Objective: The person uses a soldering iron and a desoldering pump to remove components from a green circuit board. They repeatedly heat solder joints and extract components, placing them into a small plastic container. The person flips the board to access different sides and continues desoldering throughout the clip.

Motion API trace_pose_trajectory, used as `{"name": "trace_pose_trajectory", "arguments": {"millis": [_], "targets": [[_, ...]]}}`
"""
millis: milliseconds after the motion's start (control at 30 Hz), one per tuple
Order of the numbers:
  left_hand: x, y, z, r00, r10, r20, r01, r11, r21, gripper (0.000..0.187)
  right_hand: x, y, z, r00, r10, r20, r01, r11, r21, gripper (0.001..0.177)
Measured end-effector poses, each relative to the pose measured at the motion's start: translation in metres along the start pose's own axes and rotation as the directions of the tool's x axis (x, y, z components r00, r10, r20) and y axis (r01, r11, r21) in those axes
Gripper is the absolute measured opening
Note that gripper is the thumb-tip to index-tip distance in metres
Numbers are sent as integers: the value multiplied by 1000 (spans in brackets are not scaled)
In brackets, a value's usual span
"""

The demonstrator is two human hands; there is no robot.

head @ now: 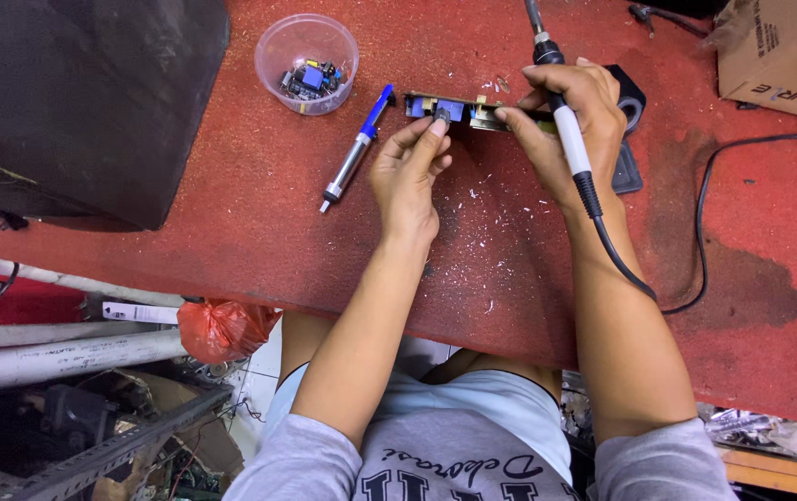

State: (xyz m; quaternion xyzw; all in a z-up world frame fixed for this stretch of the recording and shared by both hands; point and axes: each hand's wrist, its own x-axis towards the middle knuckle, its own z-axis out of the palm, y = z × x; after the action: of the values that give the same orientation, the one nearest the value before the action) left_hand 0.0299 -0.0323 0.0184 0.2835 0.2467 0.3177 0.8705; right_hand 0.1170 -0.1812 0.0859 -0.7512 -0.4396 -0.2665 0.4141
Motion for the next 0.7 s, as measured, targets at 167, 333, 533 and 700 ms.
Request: {"name": "trace_pose_trajectory", "arguments": {"millis": [167,333,533,700], "targets": [[1,-2,2,999,-37,-1,37,998,-53,27,0,-2,-1,1000,-19,-1,19,1000,-3,41],[0,-2,1,995,-96,0,95,991,-94,27,-2,-1,-1,1000,-12,-1,12,1000,-8,42],[-1,-3,-1,987,-156,35,160,977,-141,30,-3,-3,-1,1000,-21,-5,21,1000,5,42],[2,-7,-5,988,-149,27,152,975,-164,31,-7,2,0,1000,-18,-9,18,1000,-8,43]]}}
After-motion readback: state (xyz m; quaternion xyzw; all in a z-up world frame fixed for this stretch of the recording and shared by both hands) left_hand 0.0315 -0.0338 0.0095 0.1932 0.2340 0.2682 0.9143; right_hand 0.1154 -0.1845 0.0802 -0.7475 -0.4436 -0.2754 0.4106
